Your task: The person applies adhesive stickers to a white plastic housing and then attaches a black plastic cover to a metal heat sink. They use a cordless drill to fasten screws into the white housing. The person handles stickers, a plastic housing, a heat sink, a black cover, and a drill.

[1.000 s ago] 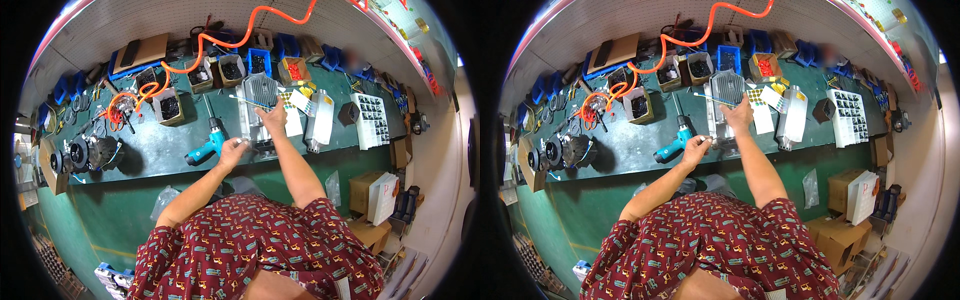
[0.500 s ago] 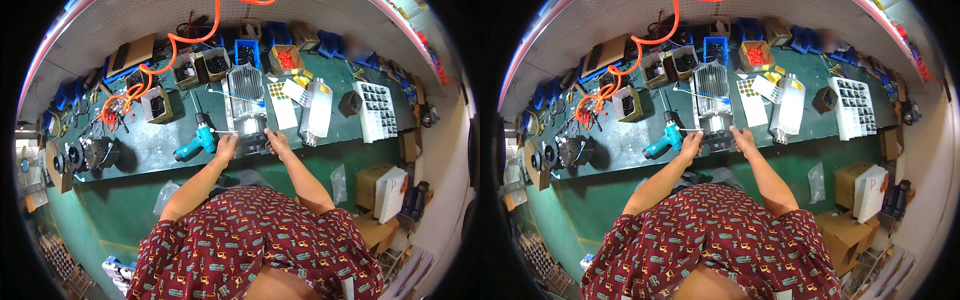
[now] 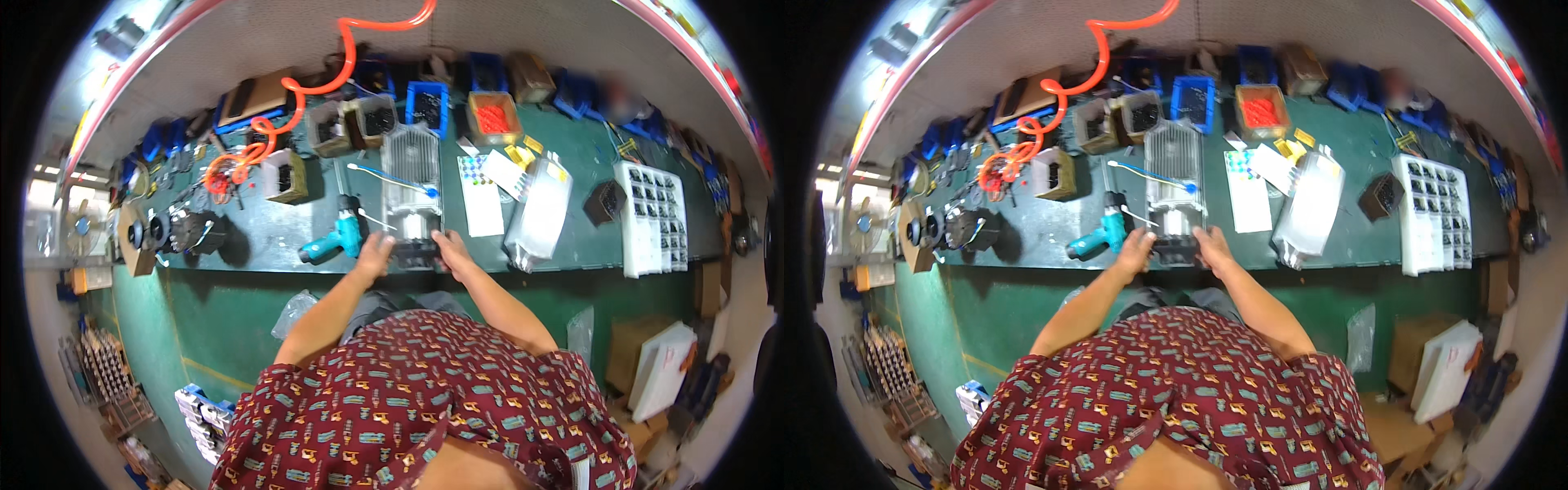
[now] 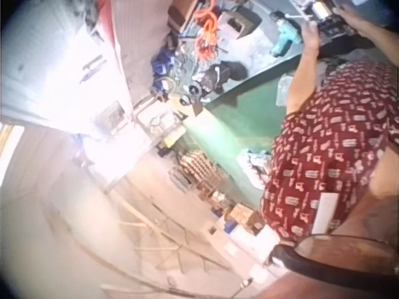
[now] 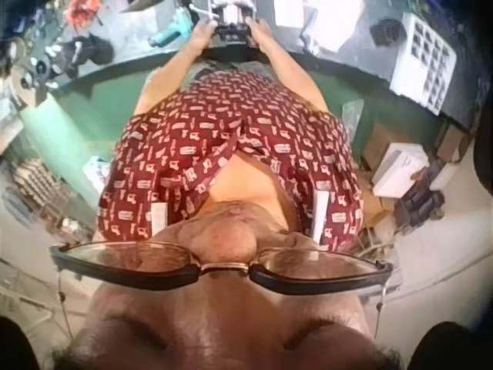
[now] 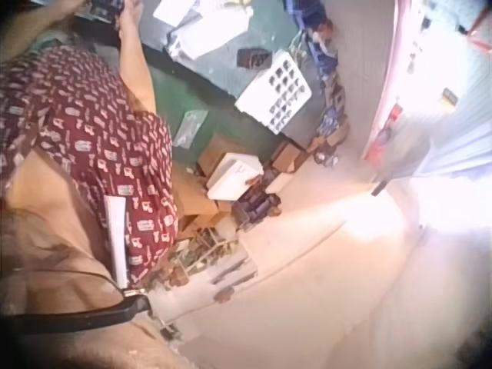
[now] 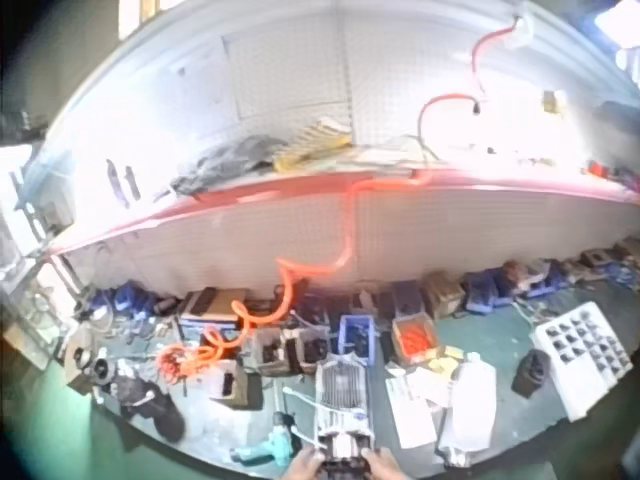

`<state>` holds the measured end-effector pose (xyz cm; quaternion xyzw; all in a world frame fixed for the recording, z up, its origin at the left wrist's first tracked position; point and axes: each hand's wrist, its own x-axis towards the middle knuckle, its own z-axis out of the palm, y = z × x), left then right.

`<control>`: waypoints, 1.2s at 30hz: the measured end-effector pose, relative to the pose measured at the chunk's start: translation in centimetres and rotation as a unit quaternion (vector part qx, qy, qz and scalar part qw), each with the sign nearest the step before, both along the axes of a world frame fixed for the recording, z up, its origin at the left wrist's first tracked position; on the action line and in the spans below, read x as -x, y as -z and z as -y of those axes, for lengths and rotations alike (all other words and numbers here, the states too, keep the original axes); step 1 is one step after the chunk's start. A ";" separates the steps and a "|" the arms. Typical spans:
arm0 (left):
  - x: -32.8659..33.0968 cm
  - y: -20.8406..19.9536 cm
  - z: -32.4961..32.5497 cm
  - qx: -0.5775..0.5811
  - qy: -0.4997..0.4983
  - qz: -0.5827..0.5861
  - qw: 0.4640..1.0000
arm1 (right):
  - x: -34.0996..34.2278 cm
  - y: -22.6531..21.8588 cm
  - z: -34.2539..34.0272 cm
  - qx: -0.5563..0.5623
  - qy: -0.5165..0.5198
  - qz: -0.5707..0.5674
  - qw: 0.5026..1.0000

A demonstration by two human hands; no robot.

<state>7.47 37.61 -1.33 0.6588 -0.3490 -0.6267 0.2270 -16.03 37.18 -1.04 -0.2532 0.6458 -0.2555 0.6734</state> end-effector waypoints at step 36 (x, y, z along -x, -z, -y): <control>-16.5 11.6 37.9 0.428 0.326 0.429 0.725 | 8.6 -2.5 -19.2 -0.085 0.153 -0.195 0.965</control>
